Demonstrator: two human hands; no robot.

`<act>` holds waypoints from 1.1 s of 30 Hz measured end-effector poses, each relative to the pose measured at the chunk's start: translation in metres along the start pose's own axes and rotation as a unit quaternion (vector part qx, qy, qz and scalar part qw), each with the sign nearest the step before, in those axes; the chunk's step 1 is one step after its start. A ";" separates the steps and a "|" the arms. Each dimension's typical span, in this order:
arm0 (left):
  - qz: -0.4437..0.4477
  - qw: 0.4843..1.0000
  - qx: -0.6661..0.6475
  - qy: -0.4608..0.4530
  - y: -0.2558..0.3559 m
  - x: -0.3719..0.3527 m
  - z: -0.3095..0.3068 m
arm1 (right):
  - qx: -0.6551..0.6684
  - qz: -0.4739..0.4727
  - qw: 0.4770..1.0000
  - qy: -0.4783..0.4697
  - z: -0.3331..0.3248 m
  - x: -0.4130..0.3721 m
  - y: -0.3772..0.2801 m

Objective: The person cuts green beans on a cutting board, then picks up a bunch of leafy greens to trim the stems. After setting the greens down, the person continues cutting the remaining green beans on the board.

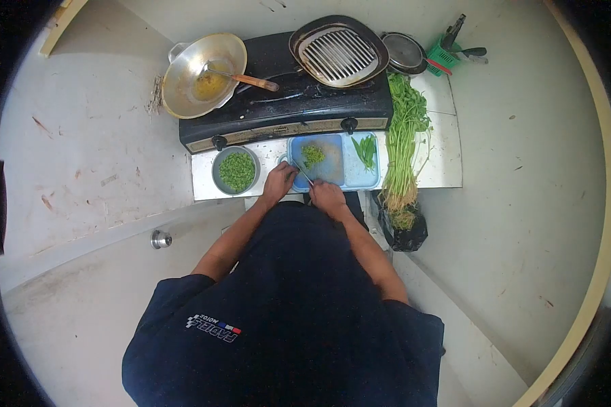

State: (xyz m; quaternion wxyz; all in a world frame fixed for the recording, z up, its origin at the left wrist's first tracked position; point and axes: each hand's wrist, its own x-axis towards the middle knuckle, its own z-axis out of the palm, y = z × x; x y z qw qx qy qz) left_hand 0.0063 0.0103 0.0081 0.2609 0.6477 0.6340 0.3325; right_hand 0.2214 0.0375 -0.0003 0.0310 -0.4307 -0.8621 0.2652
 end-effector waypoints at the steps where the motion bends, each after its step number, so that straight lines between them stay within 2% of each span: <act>1: -0.001 1.000 0.003 -0.001 0.001 0.000 -0.001 | 0.004 0.006 1.000 -0.001 0.000 0.000 0.000; 8: -0.011 1.000 -0.004 0.000 0.002 0.001 -0.002 | 0.001 0.031 0.999 -0.020 -0.011 -0.007 -0.004; 20: -0.014 1.000 0.006 -0.006 0.004 0.002 -0.004 | -0.003 -0.014 1.000 0.017 -0.002 0.001 -0.002; 33: -0.031 0.999 -0.019 -0.011 0.000 0.004 -0.003 | -0.002 -0.001 1.000 0.014 -0.011 -0.011 -0.002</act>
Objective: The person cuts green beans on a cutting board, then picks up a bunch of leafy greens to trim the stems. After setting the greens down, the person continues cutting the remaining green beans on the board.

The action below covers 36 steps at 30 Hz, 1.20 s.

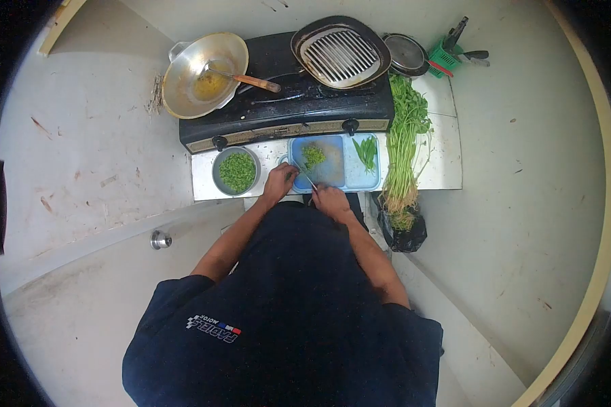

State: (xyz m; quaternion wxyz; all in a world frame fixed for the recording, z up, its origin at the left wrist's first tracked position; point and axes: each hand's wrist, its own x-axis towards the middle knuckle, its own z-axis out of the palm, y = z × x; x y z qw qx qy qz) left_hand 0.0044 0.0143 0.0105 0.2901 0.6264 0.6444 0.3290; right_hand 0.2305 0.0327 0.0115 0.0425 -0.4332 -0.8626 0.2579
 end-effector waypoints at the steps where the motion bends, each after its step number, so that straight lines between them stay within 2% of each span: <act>1: 0.002 1.000 -0.001 0.001 -0.001 0.000 0.000 | -0.002 0.000 1.000 0.000 0.000 0.000 -0.001; 5: 0.012 1.000 -0.002 -0.004 -0.004 -0.001 0.001 | -0.010 -0.003 1.000 -0.023 -0.001 0.000 -0.001; 11: 0.017 1.000 0.025 0.002 -0.009 -0.001 0.006 | -0.004 -0.005 1.000 -0.005 0.012 0.011 -0.001; 14: 0.018 1.000 -0.003 0.023 -0.002 -0.003 0.003 | -0.002 -0.019 1.000 -0.004 0.011 0.013 0.000; 20: -0.009 1.000 0.011 0.000 -0.006 -0.001 0.001 | -0.006 0.026 0.999 -0.035 -0.002 0.006 -0.005; 23: -0.029 0.999 -0.025 -0.003 -0.002 0.000 0.000 | 0.005 0.045 0.998 -0.037 -0.002 0.006 -0.005; 36: -0.020 1.000 -0.020 -0.004 0.000 -0.002 -0.002 | -0.004 -0.002 1.000 -0.019 0.003 0.002 -0.002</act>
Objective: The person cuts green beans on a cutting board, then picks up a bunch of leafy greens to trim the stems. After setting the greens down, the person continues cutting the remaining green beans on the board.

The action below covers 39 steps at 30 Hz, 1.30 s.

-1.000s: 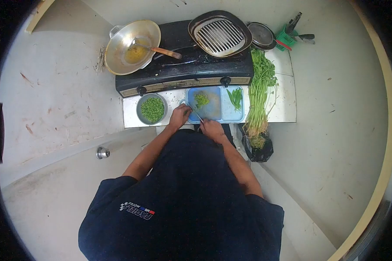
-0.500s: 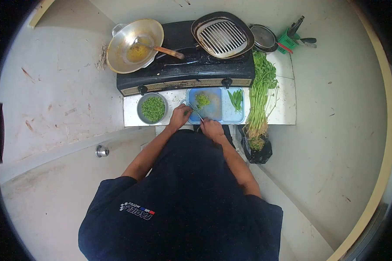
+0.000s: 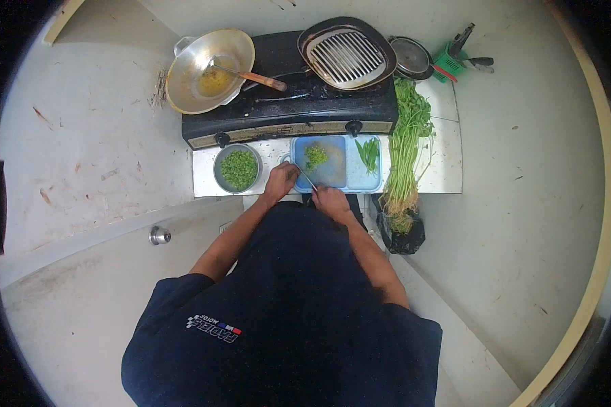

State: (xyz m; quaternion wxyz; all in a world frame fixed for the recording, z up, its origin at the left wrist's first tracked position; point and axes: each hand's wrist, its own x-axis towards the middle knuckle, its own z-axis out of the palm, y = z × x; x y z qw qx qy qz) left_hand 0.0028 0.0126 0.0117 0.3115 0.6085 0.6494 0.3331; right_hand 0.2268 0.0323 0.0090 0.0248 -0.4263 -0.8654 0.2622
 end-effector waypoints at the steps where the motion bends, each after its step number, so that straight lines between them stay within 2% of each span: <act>1: 0.003 1.000 0.003 0.000 0.001 0.000 0.000 | -0.003 -0.005 1.000 0.005 0.002 0.000 0.000; 14: -0.034 0.999 -0.038 0.017 0.001 -0.003 0.003 | -0.001 0.011 1.000 0.021 0.001 0.001 -0.001; 20: 0.018 1.000 0.018 0.015 -0.010 0.000 0.007 | 0.021 0.008 1.000 0.012 0.002 0.002 0.004; 29: 0.005 1.000 0.010 0.012 -0.004 0.001 0.007 | -0.004 -0.021 1.000 0.009 0.007 0.000 0.008; 35: 0.033 0.999 0.018 0.012 0.000 -0.001 0.006 | -0.001 -0.036 0.999 0.027 0.007 0.012 0.002; 39: 0.055 0.998 0.029 0.010 0.002 -0.007 0.003 | -0.020 0.000 1.000 -0.024 0.000 0.007 0.000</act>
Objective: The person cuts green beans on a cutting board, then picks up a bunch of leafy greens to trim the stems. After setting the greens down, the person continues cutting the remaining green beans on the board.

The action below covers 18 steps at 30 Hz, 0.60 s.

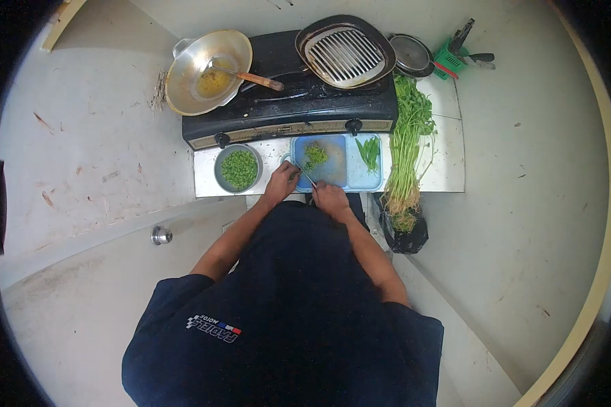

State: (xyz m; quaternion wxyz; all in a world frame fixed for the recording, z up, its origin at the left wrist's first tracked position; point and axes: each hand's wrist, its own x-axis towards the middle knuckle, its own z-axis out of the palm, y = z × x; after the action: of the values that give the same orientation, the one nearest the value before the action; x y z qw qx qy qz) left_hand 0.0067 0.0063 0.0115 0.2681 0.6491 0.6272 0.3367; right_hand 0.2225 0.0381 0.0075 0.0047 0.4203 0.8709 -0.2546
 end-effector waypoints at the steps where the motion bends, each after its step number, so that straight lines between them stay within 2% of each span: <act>1: 0.002 1.000 0.000 0.005 -0.002 -0.002 0.001 | 0.000 0.003 1.000 0.000 0.000 -0.002 0.001; 5: 0.001 1.000 -0.006 0.003 -0.003 -0.002 0.001 | 0.024 0.007 0.999 0.040 0.000 -0.005 0.004; 18: -0.004 1.000 -0.005 -0.001 -0.006 -0.001 0.002 | -0.001 -0.035 0.998 0.051 0.007 -0.005 0.006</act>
State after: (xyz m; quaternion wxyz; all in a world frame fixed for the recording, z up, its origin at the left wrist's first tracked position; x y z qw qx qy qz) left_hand 0.0041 0.0057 0.0051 0.2734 0.6454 0.6279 0.3383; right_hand 0.2284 0.0344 -0.0002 -0.0483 0.4021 0.8843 -0.2324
